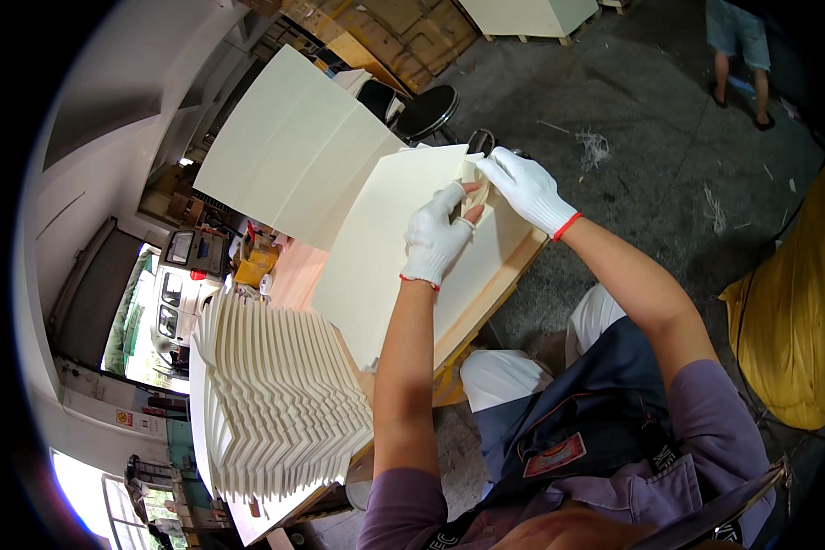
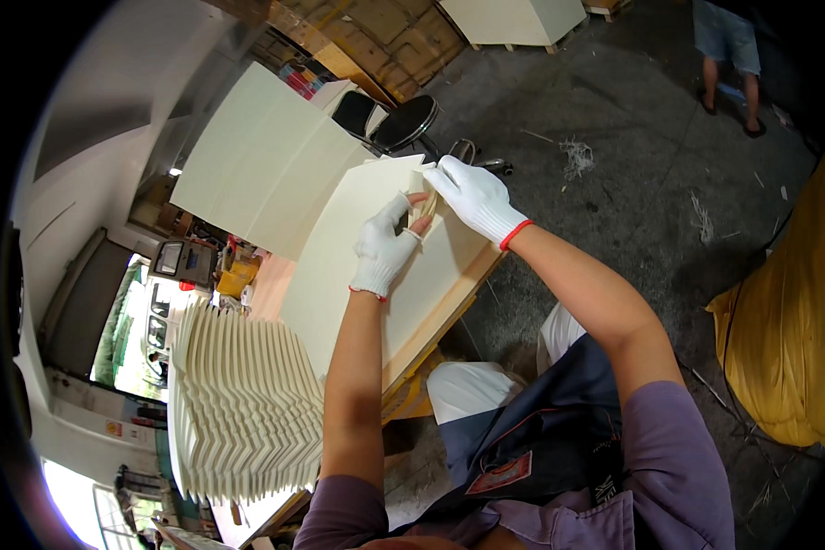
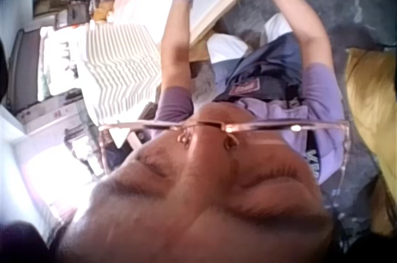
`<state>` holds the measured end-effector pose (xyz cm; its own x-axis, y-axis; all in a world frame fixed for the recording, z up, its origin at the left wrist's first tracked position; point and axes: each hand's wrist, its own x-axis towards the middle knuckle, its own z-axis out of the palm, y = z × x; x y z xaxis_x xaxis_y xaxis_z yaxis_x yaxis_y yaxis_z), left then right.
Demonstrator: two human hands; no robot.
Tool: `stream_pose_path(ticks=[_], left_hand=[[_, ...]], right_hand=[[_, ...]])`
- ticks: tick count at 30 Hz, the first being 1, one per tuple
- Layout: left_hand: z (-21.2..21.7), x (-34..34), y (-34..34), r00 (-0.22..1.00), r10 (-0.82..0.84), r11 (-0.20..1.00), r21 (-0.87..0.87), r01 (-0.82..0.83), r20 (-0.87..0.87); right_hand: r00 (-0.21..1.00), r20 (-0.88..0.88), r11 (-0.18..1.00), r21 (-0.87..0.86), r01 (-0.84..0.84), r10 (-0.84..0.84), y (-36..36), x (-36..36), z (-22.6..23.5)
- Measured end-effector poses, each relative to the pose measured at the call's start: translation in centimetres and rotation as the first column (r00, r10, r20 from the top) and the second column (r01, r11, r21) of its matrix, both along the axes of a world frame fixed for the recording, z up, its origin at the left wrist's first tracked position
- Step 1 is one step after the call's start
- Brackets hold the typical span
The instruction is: The person repeatedly picks up a white rectangular board from a stack, sands the edges with a small sanding block, and places the board back on the stack. This process is repeated for multiple boards in a workshop setting.
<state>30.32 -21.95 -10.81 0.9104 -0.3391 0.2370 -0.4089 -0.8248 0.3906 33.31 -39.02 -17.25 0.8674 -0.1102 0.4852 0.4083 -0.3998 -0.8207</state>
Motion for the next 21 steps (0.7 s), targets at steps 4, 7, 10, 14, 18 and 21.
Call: stream_pose_path(ticks=[4,7,10,14,18,21], left_hand=[[-0.7,-0.7,0.0,0.962,-0.084,0.993,0.097,0.061,0.260],[-0.7,-1.2,-0.2,0.913,-0.130,0.989,0.111,0.094,0.387],[-1.2,-0.7,0.4,0.911,-0.095,0.988,0.152,0.036,0.402],[-1.4,-0.4,0.3,0.950,-0.001,0.988,0.148,-0.048,0.313],[-1.5,0.8,-0.2,0.953,0.039,0.979,0.180,-0.097,0.299],[-1.6,1.8,-0.3,0.949,0.069,0.958,0.245,-0.149,0.309]], right_hand=[[0.993,-0.101,0.998,0.000,-0.067,0.067,-1.8,-0.7,1.4],[0.973,-0.229,0.972,-0.228,-0.054,0.000,-3.2,-1.1,1.7],[0.982,-0.183,0.896,-0.426,-0.127,0.052,-3.3,-0.8,1.3],[0.999,-0.033,0.828,-0.560,-0.041,0.027,-3.3,-0.8,1.2],[0.996,0.060,0.803,-0.596,-0.017,0.066,-3.4,-0.5,1.2],[0.972,0.203,0.769,-0.638,0.041,0.117,-3.6,-0.3,1.5]])
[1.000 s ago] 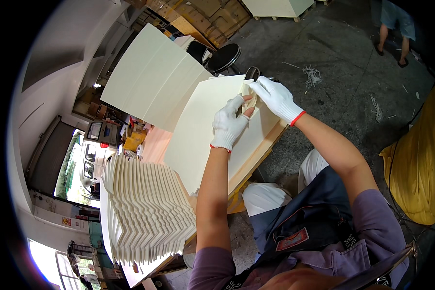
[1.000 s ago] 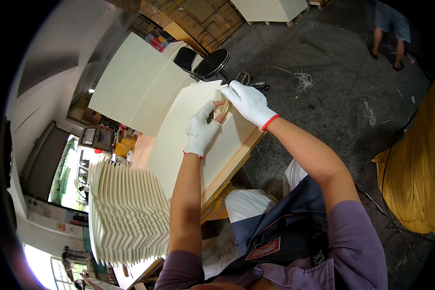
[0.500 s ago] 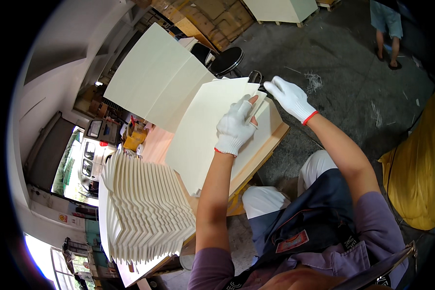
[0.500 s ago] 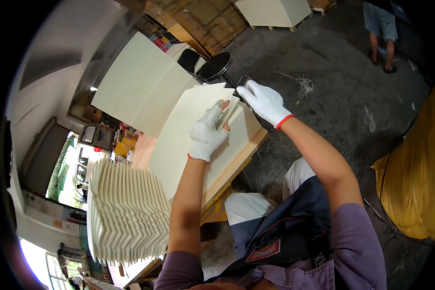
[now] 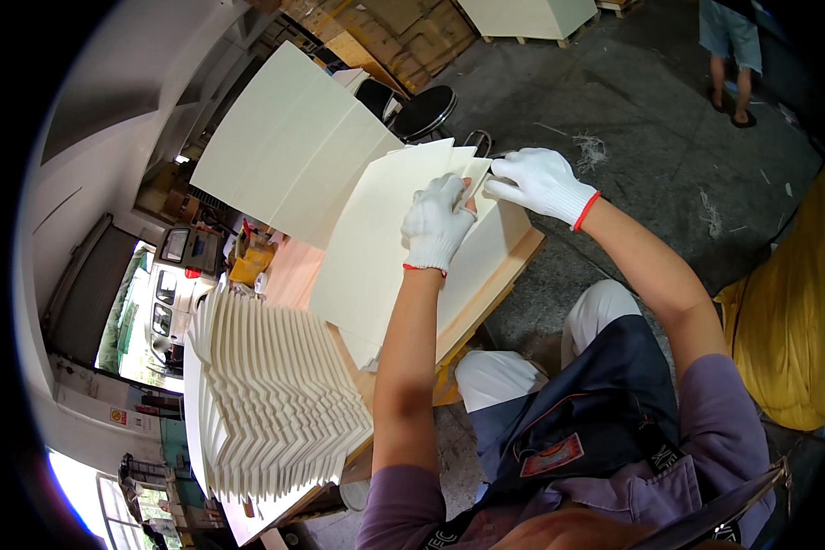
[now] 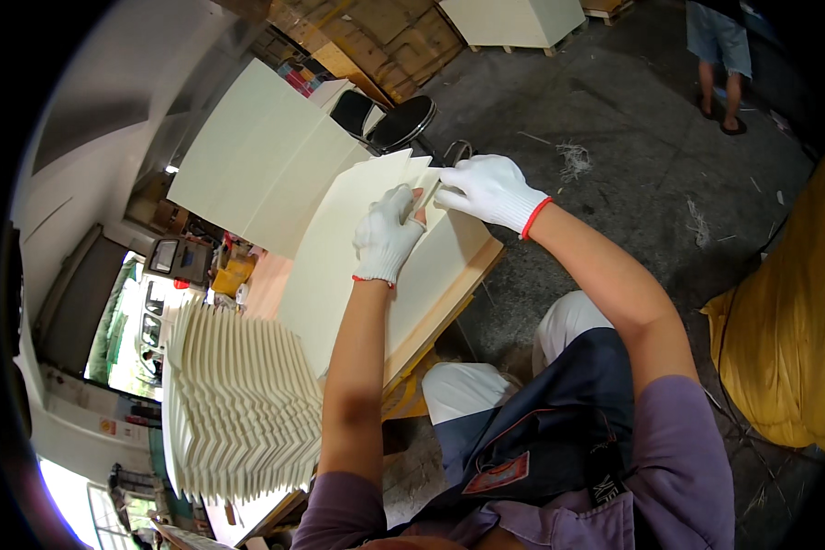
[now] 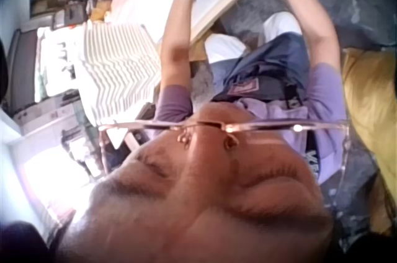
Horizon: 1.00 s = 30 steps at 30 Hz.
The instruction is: The person repeatedly picks up a white rectangular board from a stack, sands the edges with a small sanding block, and places the board back on the stack. This process is repeated for multiple boards in a workshop setting.
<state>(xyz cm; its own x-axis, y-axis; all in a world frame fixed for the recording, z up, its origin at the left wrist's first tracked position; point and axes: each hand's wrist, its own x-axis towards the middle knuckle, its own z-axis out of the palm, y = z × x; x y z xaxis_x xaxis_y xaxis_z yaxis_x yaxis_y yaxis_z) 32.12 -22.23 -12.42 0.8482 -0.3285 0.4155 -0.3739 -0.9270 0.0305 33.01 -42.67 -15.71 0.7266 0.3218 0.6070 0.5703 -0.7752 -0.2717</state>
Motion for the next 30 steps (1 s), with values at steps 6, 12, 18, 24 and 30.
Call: stream_pose_path(ticks=[6,12,18,24,30], left_hand=[[0.0,0.5,0.3,0.992,-0.119,0.991,-0.062,0.121,0.046],[0.0,-0.5,1.1,0.907,-0.277,0.825,-0.563,0.055,-0.318],[0.1,-0.9,0.8,0.922,-0.214,0.858,-0.514,0.019,-0.324],[0.0,-1.1,0.6,0.953,-0.247,0.838,-0.533,0.118,-0.177],[-0.1,-0.7,1.0,0.954,-0.245,0.888,-0.435,0.149,-0.175]], right_hand=[[0.980,-0.133,0.945,0.311,-0.099,0.146,1.4,0.4,0.9],[0.907,-0.374,0.825,0.563,0.055,0.195,2.4,0.6,-0.4],[0.956,-0.256,0.770,0.636,0.053,0.146,3.2,0.5,-1.5],[0.951,-0.283,0.789,0.610,0.077,0.126,3.1,0.0,-1.0],[0.972,-0.216,0.809,0.585,0.056,0.089,3.3,0.4,-1.5]])
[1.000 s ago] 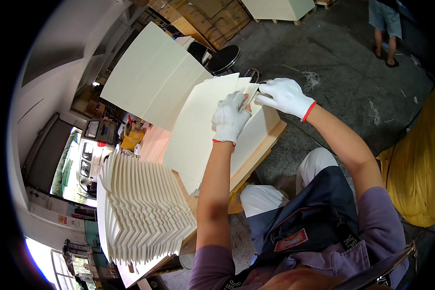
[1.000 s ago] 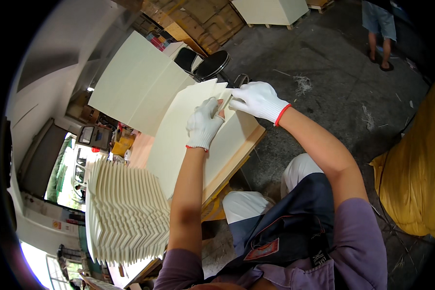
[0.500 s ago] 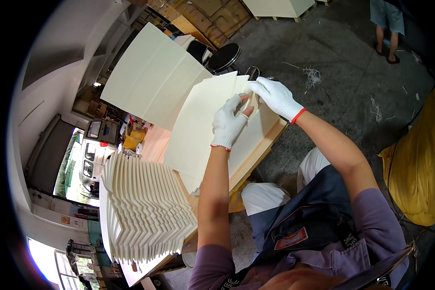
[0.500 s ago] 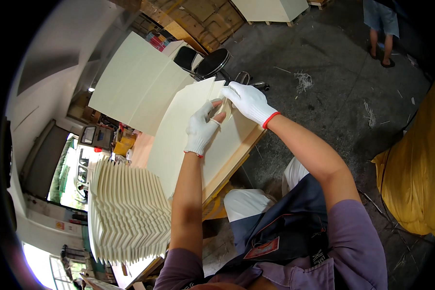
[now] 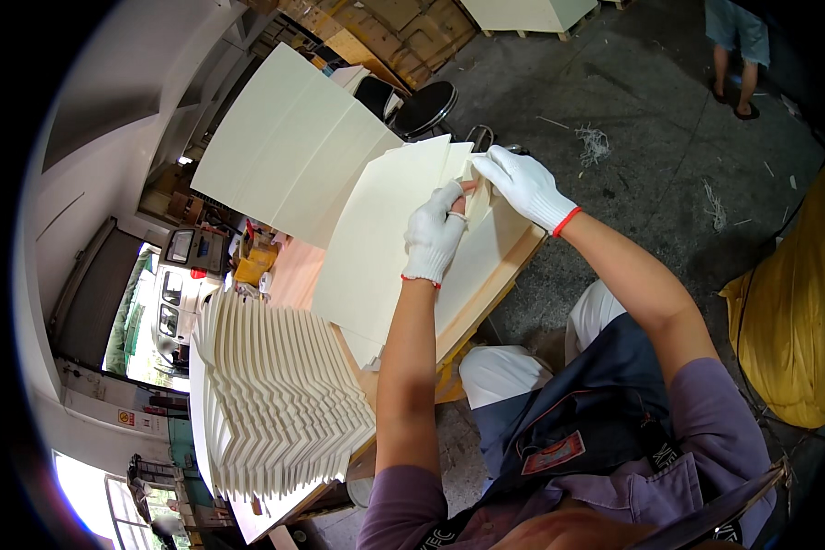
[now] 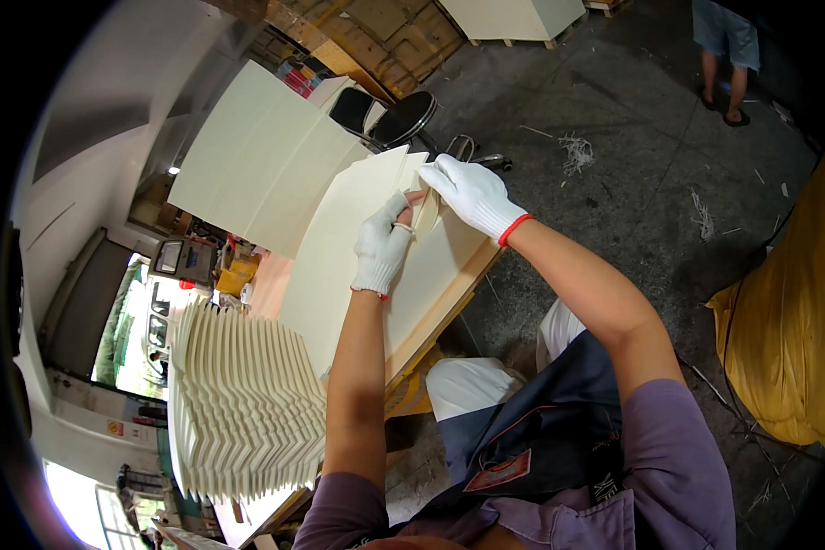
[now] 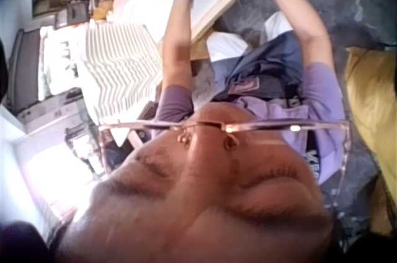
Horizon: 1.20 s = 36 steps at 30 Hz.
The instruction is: The person repeatedly picks up a white rectangular board from a stack, sands the edges with a small sanding block, and places the board back on the stack. This process is repeated for multiple boards in a workshop setting.
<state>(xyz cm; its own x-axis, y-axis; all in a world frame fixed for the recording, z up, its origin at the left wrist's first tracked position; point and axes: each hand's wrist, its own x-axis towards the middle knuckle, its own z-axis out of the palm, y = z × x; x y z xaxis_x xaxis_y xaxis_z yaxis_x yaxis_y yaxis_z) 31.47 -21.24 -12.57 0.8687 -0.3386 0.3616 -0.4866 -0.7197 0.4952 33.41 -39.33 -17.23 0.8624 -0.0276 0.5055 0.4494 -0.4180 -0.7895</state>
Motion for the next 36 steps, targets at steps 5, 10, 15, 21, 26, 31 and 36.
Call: stream_pose_path(ticks=[5,10,15,21,26,31,36], left_hand=[[0.79,-0.84,-0.61,0.977,0.133,0.989,0.093,-0.118,-0.167],[0.53,-0.58,-0.32,0.976,0.078,0.996,-0.014,-0.083,-0.202],[0.25,-0.58,-0.38,0.997,0.060,0.996,-0.057,-0.063,-0.043],[0.21,-0.08,-0.05,0.993,0.053,0.998,0.028,-0.050,-0.108],[0.18,-0.15,-0.15,0.975,0.109,0.994,0.043,-0.102,-0.193],[0.62,-0.39,-0.42,0.968,0.133,0.991,0.057,-0.124,-0.210],[0.47,-0.44,-0.46,0.975,0.122,0.991,0.068,-0.112,-0.187]], right_hand=[[1.000,-0.004,1.000,0.020,0.004,-0.004,0.08,0.09,-0.42],[0.999,-0.036,1.000,0.025,0.007,-0.006,0.01,-0.16,-0.06],[1.000,-0.027,0.999,0.031,-0.010,0.011,0.02,-0.43,0.21],[0.998,-0.066,1.000,0.000,0.006,-0.006,0.05,-0.02,0.05],[0.999,-0.049,0.999,0.041,0.005,-0.003,0.20,-0.05,-0.09],[0.999,-0.042,0.999,0.049,0.012,-0.010,0.21,0.01,-0.26],[0.999,-0.036,0.999,0.041,0.020,-0.018,0.14,-0.16,-0.05]])
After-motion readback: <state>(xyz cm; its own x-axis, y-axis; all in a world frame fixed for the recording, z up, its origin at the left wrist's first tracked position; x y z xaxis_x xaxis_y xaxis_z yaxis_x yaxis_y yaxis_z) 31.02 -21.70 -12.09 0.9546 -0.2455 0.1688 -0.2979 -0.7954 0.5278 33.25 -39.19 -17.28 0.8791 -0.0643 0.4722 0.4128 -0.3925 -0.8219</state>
